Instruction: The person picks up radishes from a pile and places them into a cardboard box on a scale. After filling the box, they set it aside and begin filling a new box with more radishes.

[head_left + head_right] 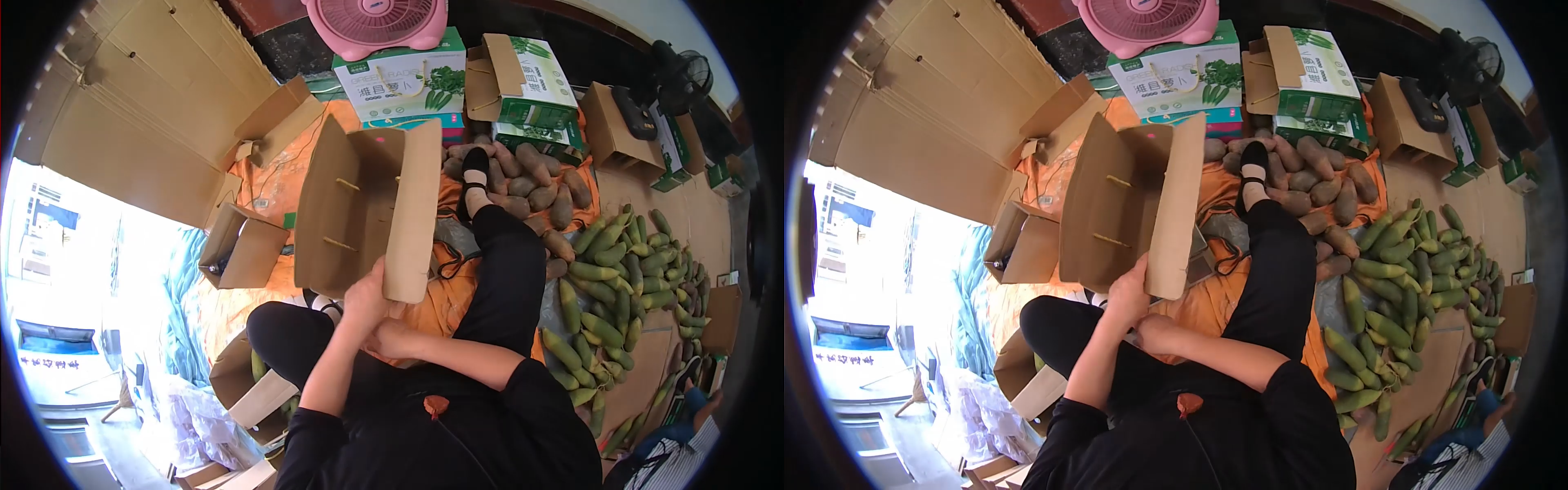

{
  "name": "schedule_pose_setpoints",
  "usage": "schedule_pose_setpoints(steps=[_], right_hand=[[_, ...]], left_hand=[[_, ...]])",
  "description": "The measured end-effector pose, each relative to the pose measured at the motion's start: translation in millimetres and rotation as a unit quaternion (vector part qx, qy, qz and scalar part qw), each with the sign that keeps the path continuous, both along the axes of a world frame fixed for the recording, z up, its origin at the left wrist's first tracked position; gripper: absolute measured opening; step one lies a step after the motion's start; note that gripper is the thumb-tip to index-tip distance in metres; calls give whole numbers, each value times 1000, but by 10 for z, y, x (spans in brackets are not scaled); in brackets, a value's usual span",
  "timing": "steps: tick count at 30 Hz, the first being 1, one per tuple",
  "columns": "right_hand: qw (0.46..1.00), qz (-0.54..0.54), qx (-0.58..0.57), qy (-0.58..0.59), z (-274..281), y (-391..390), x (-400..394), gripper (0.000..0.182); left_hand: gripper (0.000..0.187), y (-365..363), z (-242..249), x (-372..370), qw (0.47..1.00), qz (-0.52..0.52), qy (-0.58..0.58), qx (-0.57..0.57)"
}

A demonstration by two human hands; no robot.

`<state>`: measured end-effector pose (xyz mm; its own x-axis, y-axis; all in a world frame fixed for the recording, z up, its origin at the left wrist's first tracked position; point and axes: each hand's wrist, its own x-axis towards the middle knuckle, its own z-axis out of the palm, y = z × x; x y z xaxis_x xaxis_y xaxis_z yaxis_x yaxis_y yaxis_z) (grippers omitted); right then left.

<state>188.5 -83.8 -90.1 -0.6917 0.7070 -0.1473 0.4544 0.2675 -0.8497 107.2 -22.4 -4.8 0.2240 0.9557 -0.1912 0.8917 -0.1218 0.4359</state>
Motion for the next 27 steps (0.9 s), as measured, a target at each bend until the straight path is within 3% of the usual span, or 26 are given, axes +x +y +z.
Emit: schedule_pose_setpoints(steps=[2, 4, 5, 7, 10, 12, 14, 15, 18, 20, 22, 24, 26, 27], right_hand=[[999, 42, -27, -7, 430, 93, 233, 41], [977, 72, -185, 74, 901, 153, 545, 37], [977, 68, -189, 75, 1007, 159, 677, 37], [965, -13, -130, 228, 1178, 163, 957, 41], [950, -147, -138, 239, 1480, 198, 1447, 34], [934, -253, -41, 248, 1413, 195, 1753, 30], [882, -357, -77, 297, 1329, 155, 2070, 25], [862, -406, -56, 299, 1209, 117, 2240, 24], [821, -543, 28, 172, 927, -126, 2784, 21], [799, -592, 39, 96, 706, -394, 3130, 20], [773, -632, 47, -3, 340, -733, 3451, 21], [751, -658, -4, -58, 28, -1131, 3666, 22], [718, -682, -68, -123, -317, -1537, 3809, 23], [703, -691, -92, -138, -549, -1779, 3860, 23]], left_hand=[[60, 39, -20, -195, 997, -30, 70, -19], [56, 60, -28, -435, 992, -25, 121, -27], [57, 66, -5, -557, 991, -23, 130, -16], [53, 85, 104, -743, 987, -33, 159, 7], [46, 68, 223, -1076, 972, -116, 192, 66], [42, 120, 348, -1108, 999, -31, 21, 18], [44, 146, 481, -939, 996, 58, -67, -31], [46, 141, 527, -847, 997, 35, -59, -39], [60, 105, 374, -764, 990, -25, -77, -111], [64, 99, 286, -666, 971, -9, -128, -200], [64, 98, 272, -540, 948, 91, -150, -264], [63, 97, 180, -507, 945, 88, -128, -287], [63, 152, -87, -618, 933, 60, -265, -237], [60, 173, -119, -641, 943, 53, -240, -222]])
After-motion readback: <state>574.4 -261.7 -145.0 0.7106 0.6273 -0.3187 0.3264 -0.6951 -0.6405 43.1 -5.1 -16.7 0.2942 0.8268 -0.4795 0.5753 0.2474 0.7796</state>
